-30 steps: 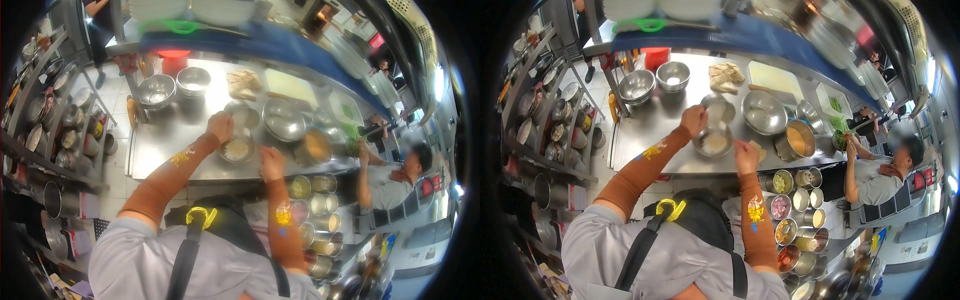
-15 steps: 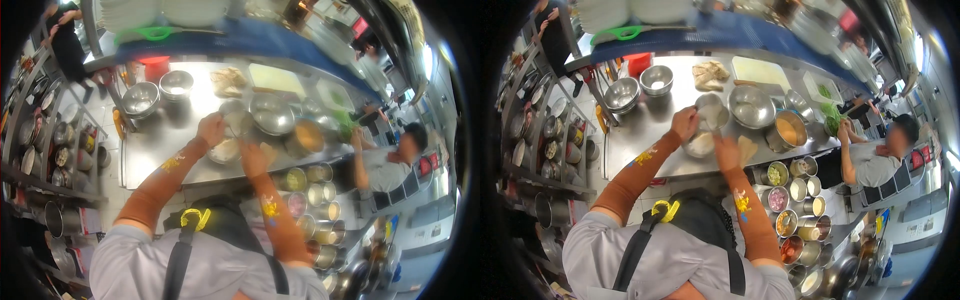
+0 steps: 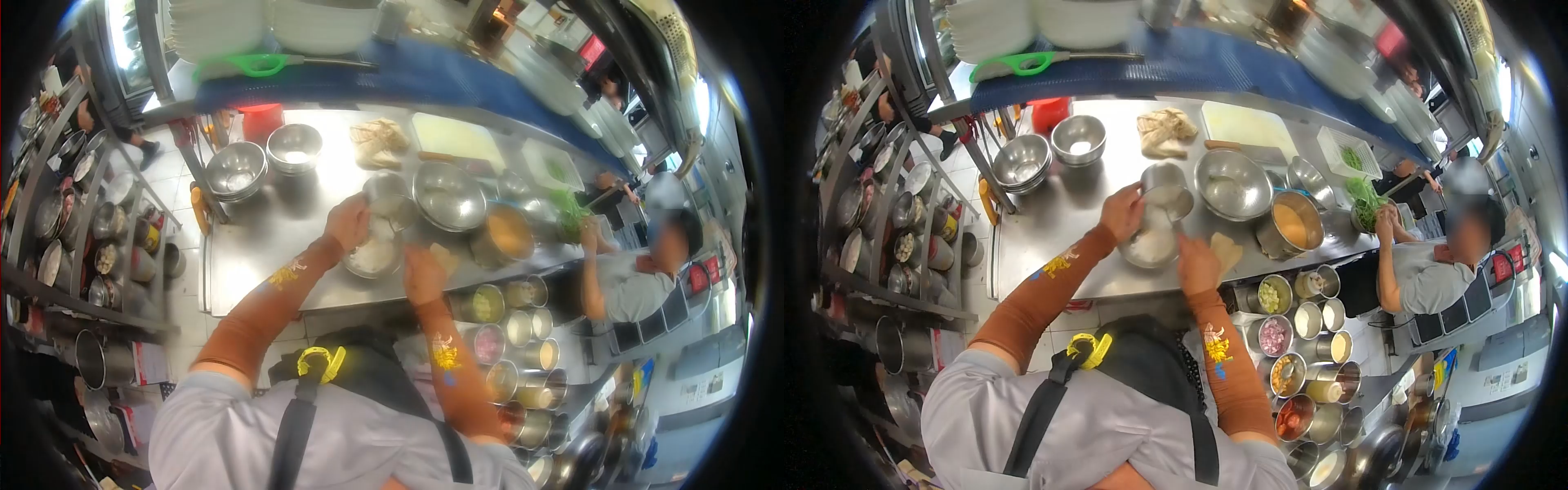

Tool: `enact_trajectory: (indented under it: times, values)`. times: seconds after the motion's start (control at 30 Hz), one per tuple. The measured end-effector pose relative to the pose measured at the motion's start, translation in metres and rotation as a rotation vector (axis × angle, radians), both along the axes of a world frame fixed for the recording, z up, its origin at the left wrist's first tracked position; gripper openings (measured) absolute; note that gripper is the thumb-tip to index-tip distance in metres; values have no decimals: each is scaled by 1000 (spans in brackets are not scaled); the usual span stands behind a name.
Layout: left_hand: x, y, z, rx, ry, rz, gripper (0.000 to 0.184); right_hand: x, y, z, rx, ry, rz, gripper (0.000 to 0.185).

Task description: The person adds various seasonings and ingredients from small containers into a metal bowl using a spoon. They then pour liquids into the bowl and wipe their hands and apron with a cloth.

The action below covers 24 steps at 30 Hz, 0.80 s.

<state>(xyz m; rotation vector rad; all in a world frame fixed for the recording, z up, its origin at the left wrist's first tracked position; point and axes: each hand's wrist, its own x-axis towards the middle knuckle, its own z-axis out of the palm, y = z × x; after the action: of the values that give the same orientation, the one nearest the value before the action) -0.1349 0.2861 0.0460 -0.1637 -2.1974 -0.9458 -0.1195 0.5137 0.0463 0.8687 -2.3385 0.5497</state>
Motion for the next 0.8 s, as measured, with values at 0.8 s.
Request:
enact_trajectory:
  times: [0.8]
  values:
    - [5, 1, -13, -12, -50, -7, 20, 4, 8, -13, 70, -122, -37, 34]
